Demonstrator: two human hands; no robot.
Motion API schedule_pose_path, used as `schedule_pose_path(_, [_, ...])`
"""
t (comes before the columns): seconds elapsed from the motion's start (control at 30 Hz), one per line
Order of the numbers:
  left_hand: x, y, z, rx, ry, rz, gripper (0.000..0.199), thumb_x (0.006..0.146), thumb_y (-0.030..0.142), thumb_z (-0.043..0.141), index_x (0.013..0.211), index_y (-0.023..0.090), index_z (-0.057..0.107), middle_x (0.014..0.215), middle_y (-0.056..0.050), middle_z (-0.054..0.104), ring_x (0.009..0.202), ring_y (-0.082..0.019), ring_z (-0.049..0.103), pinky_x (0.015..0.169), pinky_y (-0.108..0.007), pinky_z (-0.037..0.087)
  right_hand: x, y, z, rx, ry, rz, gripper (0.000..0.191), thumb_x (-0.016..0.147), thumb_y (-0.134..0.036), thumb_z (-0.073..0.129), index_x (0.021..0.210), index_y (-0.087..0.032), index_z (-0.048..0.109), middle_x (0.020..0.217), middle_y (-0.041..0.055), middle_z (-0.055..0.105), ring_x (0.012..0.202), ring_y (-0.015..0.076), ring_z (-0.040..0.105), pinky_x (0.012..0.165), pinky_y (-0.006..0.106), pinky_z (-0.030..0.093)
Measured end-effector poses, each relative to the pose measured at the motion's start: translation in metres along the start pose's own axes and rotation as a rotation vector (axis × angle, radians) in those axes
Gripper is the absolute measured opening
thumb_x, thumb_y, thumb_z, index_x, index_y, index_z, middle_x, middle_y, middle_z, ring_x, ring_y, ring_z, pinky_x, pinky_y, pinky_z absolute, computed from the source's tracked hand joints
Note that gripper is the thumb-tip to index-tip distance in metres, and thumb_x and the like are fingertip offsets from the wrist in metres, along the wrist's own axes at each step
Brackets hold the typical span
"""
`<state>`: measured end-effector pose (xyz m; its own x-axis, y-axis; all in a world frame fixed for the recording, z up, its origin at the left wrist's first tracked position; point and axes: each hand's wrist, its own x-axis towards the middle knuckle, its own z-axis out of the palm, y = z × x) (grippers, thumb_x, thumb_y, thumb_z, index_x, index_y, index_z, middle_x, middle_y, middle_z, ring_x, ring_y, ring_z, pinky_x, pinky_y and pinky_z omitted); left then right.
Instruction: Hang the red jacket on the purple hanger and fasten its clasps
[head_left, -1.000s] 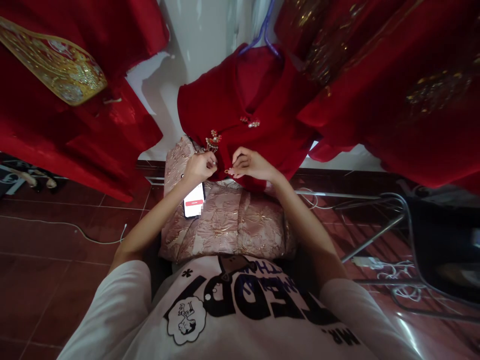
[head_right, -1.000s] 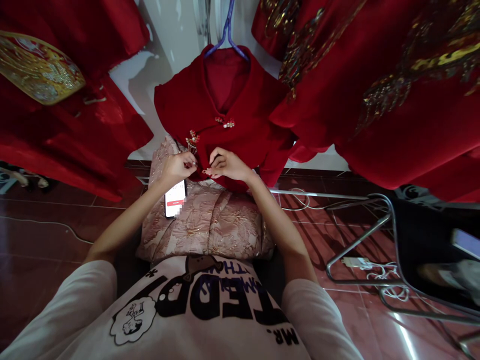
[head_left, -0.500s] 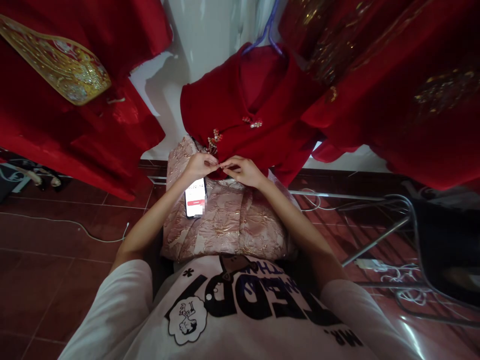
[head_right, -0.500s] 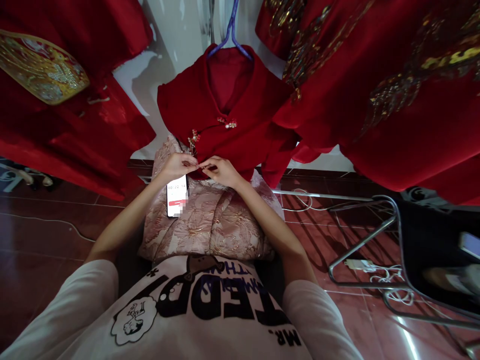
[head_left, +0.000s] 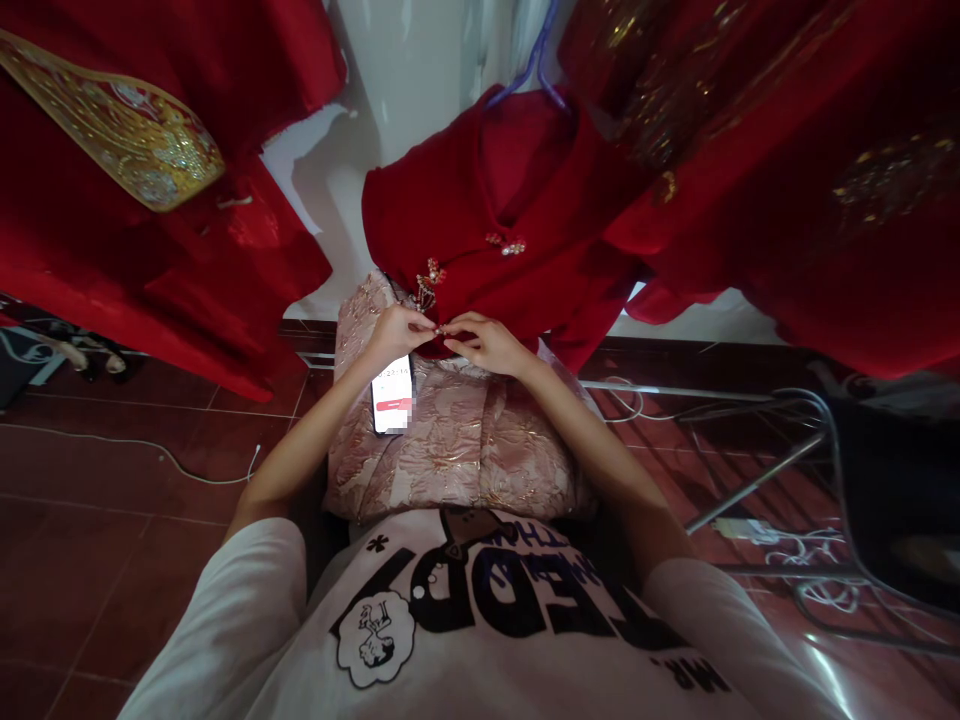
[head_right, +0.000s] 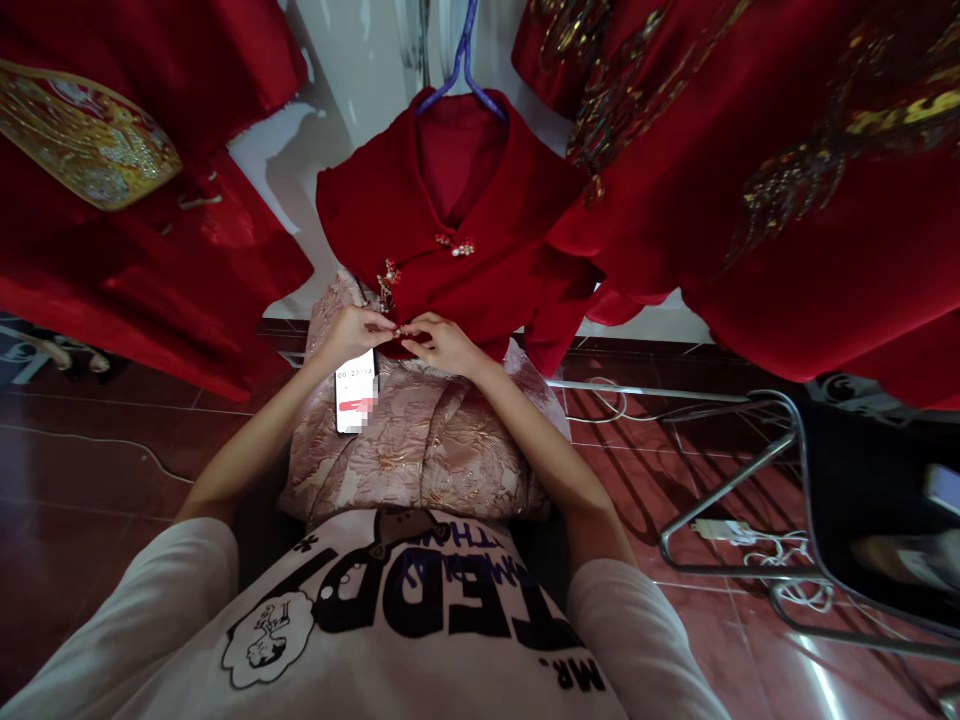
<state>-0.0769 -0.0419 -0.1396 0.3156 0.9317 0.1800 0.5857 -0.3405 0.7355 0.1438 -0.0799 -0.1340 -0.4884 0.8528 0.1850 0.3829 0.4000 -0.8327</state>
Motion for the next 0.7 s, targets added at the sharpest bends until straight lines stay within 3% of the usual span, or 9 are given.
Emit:
schedule_pose_path(0.17, [0.002,-0.002,0.000,0.004,-0.042,0.032,0.022,0.075,0.014,0.068,0.094,0.014,0.078,0.086,-0.005,0.078,0.075,-0.018,0.072,0.073,-0.027,0.057,0.000,-0.005,-0.008,-0.093,-0.016,0.000,0.026,0.091,-0.024,0.068,0.115,-0.022,0.077,0.127,0.0100,0.071,0.108,0.0218,0.072,0.097,0.042,0.063])
schedule_pose_path(0.27, [-0.001,0.001,0.001,0.188,-0.013,0.127,0.030,0.076,0.016,0.073,0.106,0.016,0.074,0.094,-0.005,0.073,0.080,-0.020,0.070,0.078,-0.030,0.057,-0.002,-0.013,-0.021,-0.106,-0.027,0.007,0.021,0.093,-0.022,0.065,0.110,-0.020,0.078,0.120,0.0084,0.075,0.100,0.0192,0.075,0.096,0.037,0.061])
schedule_pose_path(0.33, [-0.005,0.004,0.002,0.339,-0.006,0.217,0.030,0.078,0.020,0.078,0.108,0.018,0.072,0.105,-0.007,0.069,0.094,-0.024,0.068,0.086,-0.035,0.056,-0.005,-0.020,-0.032,-0.109,-0.007,0.013,0.021,0.095,-0.023,0.064,0.110,-0.019,0.077,0.117,0.0075,0.077,0.098,0.0184,0.076,0.093,0.034,0.061])
schedule_pose_path(0.47, [-0.011,0.007,0.005,0.517,-0.041,0.324,0.025,0.086,0.026,0.079,0.108,0.018,0.069,0.118,-0.012,0.062,0.114,-0.032,0.061,0.098,-0.045,0.054,-0.010,-0.033,-0.050,-0.105,0.041,0.014,0.022,0.095,-0.025,0.064,0.112,-0.019,0.077,0.113,0.0052,0.079,0.097,0.0176,0.076,0.094,0.033,0.060])
schedule_pose_path(0.7, [-0.010,0.010,0.001,0.580,-0.007,0.413,0.009,0.094,0.026,0.073,0.098,0.018,0.071,0.115,-0.010,0.061,0.112,-0.030,0.059,0.099,-0.044,0.053,-0.015,-0.043,-0.060,-0.083,0.072,0.028,0.023,0.096,-0.026,0.063,0.112,-0.020,0.078,0.112,0.0028,0.078,0.096,0.0157,0.074,0.094,0.031,0.059])
